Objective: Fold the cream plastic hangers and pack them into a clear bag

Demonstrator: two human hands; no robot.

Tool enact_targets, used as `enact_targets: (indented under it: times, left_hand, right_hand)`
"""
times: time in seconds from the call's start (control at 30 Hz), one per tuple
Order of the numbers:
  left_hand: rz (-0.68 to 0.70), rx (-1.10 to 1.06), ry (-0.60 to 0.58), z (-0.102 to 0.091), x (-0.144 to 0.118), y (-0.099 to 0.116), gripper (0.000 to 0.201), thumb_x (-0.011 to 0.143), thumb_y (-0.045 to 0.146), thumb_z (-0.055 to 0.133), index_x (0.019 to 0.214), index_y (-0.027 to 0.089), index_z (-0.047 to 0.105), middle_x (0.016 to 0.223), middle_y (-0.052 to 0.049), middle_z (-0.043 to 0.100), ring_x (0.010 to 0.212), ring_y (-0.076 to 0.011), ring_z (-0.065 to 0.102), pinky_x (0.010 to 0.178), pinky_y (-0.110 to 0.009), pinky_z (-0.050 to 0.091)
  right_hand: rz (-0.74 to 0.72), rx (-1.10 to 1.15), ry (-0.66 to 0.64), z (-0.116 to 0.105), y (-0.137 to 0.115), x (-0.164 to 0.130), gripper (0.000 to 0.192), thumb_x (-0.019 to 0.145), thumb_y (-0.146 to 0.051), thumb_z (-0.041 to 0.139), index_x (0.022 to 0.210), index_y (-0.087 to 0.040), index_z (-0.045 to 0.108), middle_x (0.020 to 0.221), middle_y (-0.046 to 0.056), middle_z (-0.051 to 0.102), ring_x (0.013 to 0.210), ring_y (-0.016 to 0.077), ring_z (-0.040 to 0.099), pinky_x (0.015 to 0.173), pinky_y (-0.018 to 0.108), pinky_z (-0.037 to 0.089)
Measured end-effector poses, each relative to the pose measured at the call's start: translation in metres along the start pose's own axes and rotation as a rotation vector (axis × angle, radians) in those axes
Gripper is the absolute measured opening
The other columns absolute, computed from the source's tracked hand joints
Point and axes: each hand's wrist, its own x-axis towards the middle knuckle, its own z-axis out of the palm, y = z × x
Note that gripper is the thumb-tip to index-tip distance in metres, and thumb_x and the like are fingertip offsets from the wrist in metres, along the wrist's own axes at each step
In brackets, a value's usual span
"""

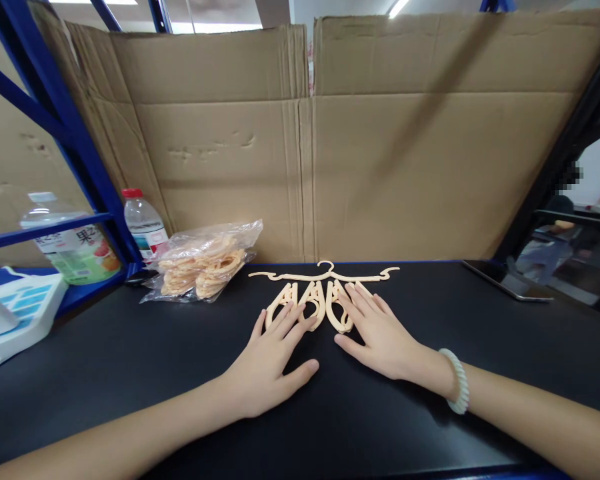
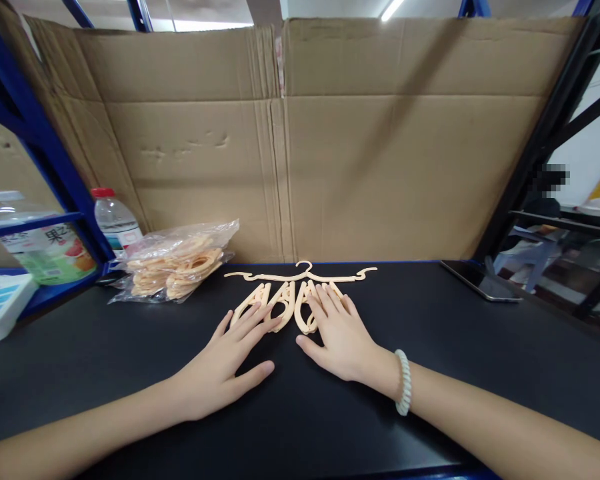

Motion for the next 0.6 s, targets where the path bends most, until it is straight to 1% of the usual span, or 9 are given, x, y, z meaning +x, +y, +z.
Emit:
enact_targets:
  times: [0.07,0.13,0.23,0.3,0.37,0.47,0.6]
  left_hand:
    - [0.048,-0.015,0.041,-0.001,0.000,-0.001,0.055,0.093,0.041,0.046,0.144,0.028,0.033,0.155,-0.007,0.026,0.144,-0.0308,0.016,0.112,-0.064,0.010]
    - [0.161,-0.032,0.054,-0.004,-0.001,-0.001,0.051,0.092,0.032,0.048,0.142,0.026,0.037,0.154,-0.006,0.030,0.144,-0.0270,0.017,0.115,-0.057,0.013]
    - [0.365,-0.057,0.012,-0.010,-0.001,0.000,0.045,0.090,0.023,0.050,0.135,0.023,0.046,0.148,-0.005,0.042,0.142,-0.0226,0.025,0.117,-0.047,0.021]
    - [0.481,-0.072,-0.019,-0.014,-0.001,0.002,0.040,0.090,0.020,0.050,0.129,0.020,0.053,0.140,-0.005,0.051,0.139,-0.0212,0.033,0.116,-0.041,0.027]
    - [0.566,-0.083,-0.034,-0.016,-0.002,0.004,0.035,0.090,0.017,0.048,0.124,0.017,0.057,0.133,-0.007,0.059,0.135,-0.0209,0.039,0.114,-0.037,0.033]
    - [0.611,-0.093,-0.018,-0.017,-0.003,0.005,0.032,0.090,0.014,0.046,0.119,0.015,0.060,0.126,-0.009,0.064,0.131,-0.0220,0.045,0.109,-0.036,0.039]
    - [0.613,-0.106,0.008,-0.015,-0.003,0.005,0.031,0.090,0.013,0.047,0.117,0.014,0.062,0.122,-0.009,0.066,0.128,-0.0235,0.049,0.107,-0.037,0.042]
  right_hand:
    - [-0.031,0.091,0.069,0.000,0.005,0.000,0.063,0.091,-0.046,0.044,0.145,-0.015,0.035,0.152,0.014,0.028,0.141,0.0319,0.021,0.111,0.055,0.026]
    - [-0.074,0.227,0.149,0.000,0.010,0.001,0.051,0.093,-0.041,0.045,0.137,-0.016,0.046,0.146,0.014,0.039,0.137,0.0285,0.032,0.110,0.050,0.031]
    - [-0.086,0.433,0.239,-0.001,0.017,0.003,0.032,0.093,-0.033,0.046,0.116,-0.019,0.061,0.127,0.012,0.057,0.120,0.0238,0.051,0.103,0.043,0.042]
    - [-0.074,0.512,0.267,-0.001,0.020,0.004,0.023,0.092,-0.029,0.048,0.104,-0.021,0.065,0.115,0.010,0.062,0.109,0.0220,0.057,0.097,0.041,0.046]
    - [-0.060,0.557,0.280,-0.001,0.022,0.005,0.019,0.090,-0.026,0.050,0.098,-0.022,0.066,0.109,0.007,0.065,0.104,0.0211,0.059,0.095,0.040,0.047]
    - [-0.034,0.606,0.286,-0.002,0.025,0.007,0.018,0.088,-0.025,0.051,0.095,-0.023,0.067,0.105,0.006,0.067,0.099,0.0205,0.061,0.090,0.038,0.048]
    - [0.000,0.607,0.314,-0.002,0.036,0.011,0.019,0.085,-0.023,0.051,0.092,-0.022,0.068,0.100,0.006,0.068,0.094,0.0210,0.063,0.083,0.036,0.050]
